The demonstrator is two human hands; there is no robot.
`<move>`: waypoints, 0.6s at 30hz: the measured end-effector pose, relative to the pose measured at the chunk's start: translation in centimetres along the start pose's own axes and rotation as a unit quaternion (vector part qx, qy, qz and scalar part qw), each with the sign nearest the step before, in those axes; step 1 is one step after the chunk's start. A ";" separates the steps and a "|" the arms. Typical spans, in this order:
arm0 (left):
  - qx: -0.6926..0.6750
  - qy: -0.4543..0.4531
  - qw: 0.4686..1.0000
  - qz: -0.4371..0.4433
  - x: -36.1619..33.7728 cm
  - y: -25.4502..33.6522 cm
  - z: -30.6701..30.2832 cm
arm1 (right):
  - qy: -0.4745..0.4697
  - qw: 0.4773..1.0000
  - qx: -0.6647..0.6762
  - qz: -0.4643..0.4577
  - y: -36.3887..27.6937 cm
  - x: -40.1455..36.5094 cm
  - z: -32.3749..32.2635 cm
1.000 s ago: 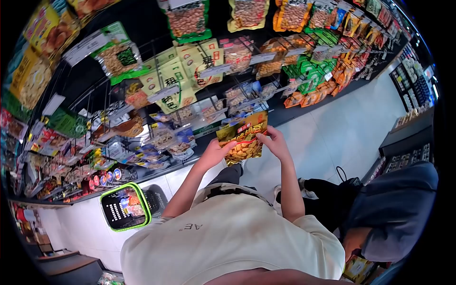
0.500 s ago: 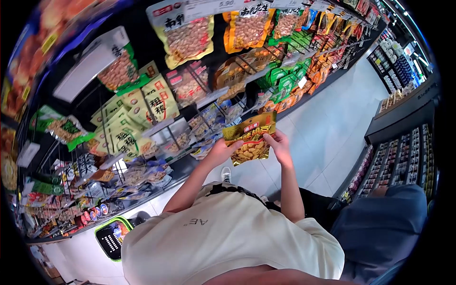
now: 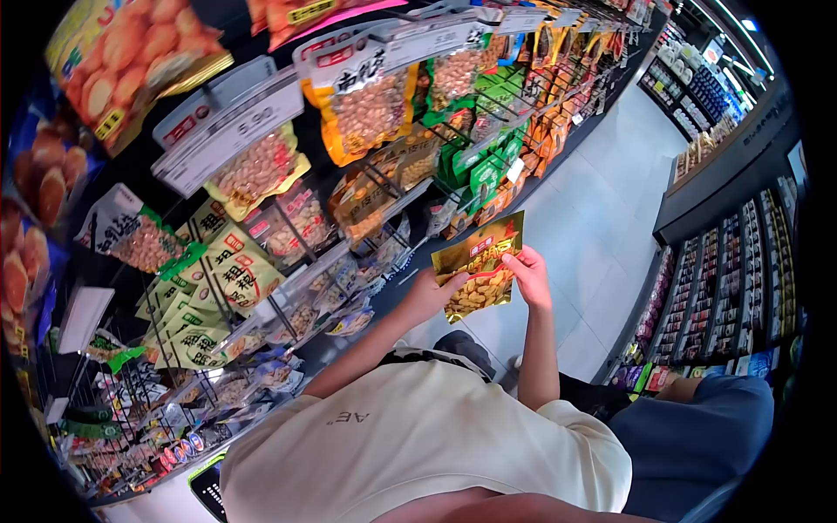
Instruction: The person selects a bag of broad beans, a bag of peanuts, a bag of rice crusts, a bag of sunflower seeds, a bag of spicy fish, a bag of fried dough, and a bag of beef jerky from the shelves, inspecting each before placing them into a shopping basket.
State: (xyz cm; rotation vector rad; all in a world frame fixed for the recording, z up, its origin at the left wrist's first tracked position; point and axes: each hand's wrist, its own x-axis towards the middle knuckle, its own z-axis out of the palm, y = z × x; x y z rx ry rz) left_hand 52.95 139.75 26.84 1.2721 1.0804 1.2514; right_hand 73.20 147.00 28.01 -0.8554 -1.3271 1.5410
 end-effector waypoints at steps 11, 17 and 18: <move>0.038 0.032 0.999 -0.009 7.8 -0.5 4.9 | -0.014 0.998 0.050 -0.024 -1.1 5.9 -7.2; 0.034 0.057 0.997 -0.042 13.3 0.2 9.8 | -0.046 0.998 0.029 0.009 -2.2 10.7 -14.1; 0.027 0.067 0.996 -0.055 14.3 0.1 10.8 | -0.051 0.998 0.027 0.012 -1.9 11.5 -15.5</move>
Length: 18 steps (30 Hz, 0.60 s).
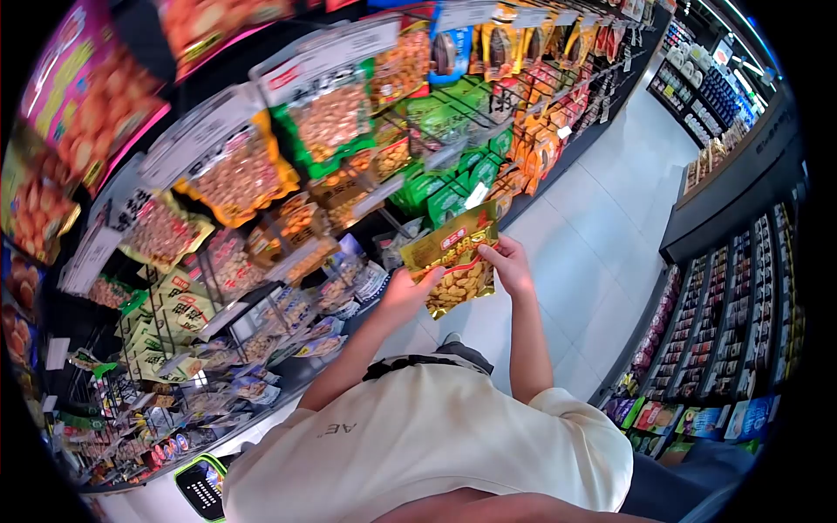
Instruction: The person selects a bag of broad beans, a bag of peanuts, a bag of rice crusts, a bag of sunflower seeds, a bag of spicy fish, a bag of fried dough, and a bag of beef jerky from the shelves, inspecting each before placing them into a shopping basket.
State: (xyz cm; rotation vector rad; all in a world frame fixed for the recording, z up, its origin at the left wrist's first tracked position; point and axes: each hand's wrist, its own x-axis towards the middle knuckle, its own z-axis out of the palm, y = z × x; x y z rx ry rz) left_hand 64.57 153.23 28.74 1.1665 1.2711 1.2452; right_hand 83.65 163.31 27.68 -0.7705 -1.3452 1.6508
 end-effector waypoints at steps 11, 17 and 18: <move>0.018 0.031 0.999 -0.018 6.7 -0.1 9.3 | -0.035 0.999 0.011 0.035 -2.6 3.6 -10.7; 0.014 0.065 0.997 -0.048 8.7 0.7 11.1 | -0.042 0.999 0.007 0.019 -2.8 4.7 -13.1; 0.016 0.061 0.997 -0.048 9.0 0.8 11.2 | -0.039 0.999 0.004 0.012 -2.8 4.9 -13.5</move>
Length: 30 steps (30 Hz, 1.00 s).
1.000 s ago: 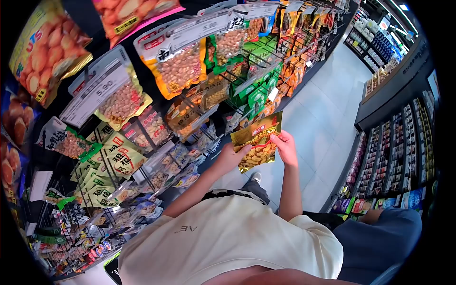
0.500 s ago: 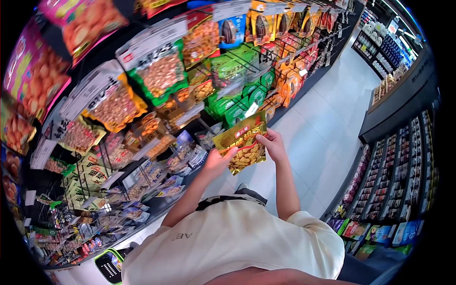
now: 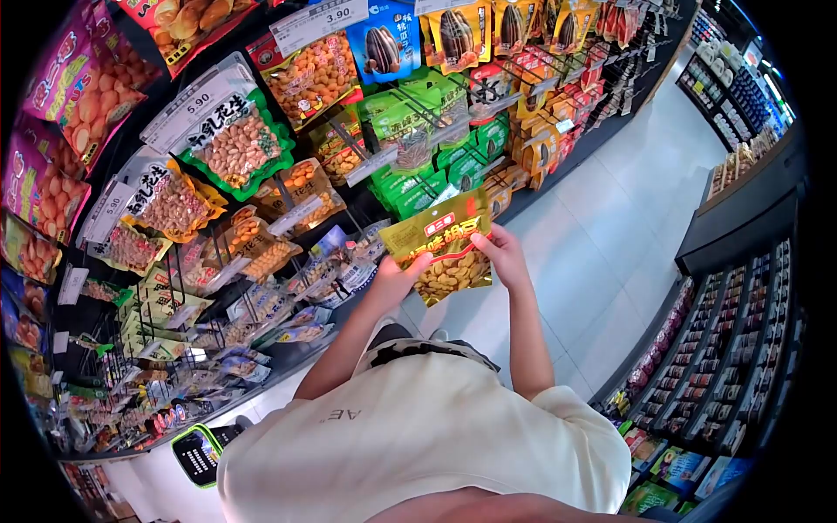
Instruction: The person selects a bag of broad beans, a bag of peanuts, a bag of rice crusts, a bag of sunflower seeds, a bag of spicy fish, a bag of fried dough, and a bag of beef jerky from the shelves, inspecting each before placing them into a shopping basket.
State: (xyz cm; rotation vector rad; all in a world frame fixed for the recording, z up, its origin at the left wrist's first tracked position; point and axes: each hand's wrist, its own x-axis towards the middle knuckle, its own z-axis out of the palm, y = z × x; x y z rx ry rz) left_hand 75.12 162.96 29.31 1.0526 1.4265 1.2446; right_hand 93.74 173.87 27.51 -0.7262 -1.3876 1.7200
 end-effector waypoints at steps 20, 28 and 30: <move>-0.215 0.120 0.969 0.035 3.5 3.6 -3.4 | -0.026 0.999 0.017 -0.015 -5.7 5.1 5.0; -0.184 0.121 0.974 0.043 3.5 7.5 -5.6 | -0.033 0.997 0.050 -0.046 -7.0 7.5 6.8; -0.101 0.139 0.982 0.083 3.8 9.0 -6.2 | -0.058 0.994 0.076 -0.058 -8.1 8.5 7.7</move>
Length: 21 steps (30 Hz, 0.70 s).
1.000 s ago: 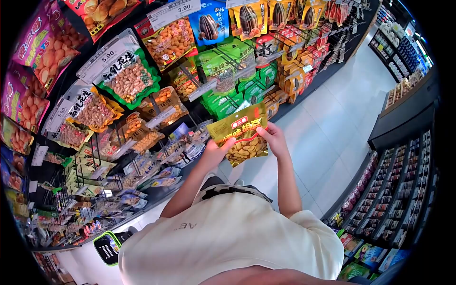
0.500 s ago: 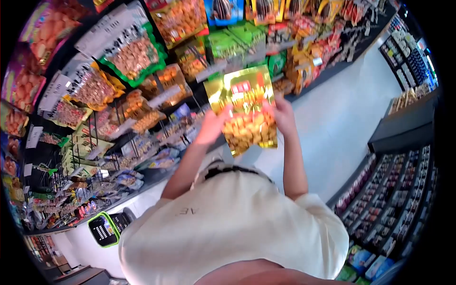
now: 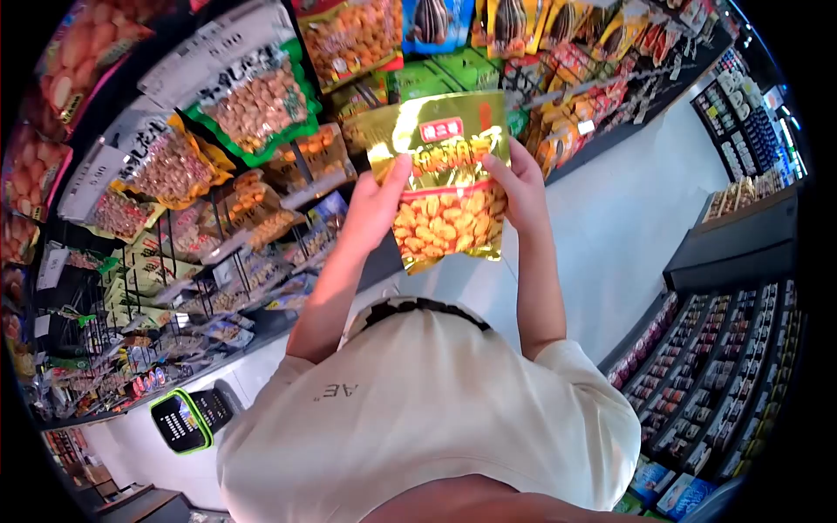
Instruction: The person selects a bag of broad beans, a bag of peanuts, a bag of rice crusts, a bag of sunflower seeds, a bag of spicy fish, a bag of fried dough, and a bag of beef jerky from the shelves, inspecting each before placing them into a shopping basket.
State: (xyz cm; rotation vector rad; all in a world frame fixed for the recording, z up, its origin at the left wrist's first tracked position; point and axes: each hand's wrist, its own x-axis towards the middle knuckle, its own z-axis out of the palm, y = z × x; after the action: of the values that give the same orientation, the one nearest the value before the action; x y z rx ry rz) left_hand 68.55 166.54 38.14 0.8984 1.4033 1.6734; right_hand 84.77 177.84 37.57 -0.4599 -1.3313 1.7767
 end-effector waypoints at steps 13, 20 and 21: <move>0.033 -0.059 0.998 -0.005 2.5 1.6 -1.5 | 0.028 0.999 0.007 -0.015 -0.3 2.5 1.9; 0.077 -0.200 0.974 0.076 0.7 -3.4 -1.6 | 0.002 1.000 0.020 0.013 4.0 -1.1 -3.3; 0.090 -0.209 0.973 0.046 0.3 -3.9 -1.5 | 0.008 0.999 0.019 0.026 4.8 -1.7 -4.0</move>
State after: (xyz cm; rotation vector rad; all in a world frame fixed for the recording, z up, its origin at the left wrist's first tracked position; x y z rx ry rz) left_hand 67.55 166.60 34.07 1.3486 1.2460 1.3324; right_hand 86.65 178.50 31.46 -0.4925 -1.2828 1.8341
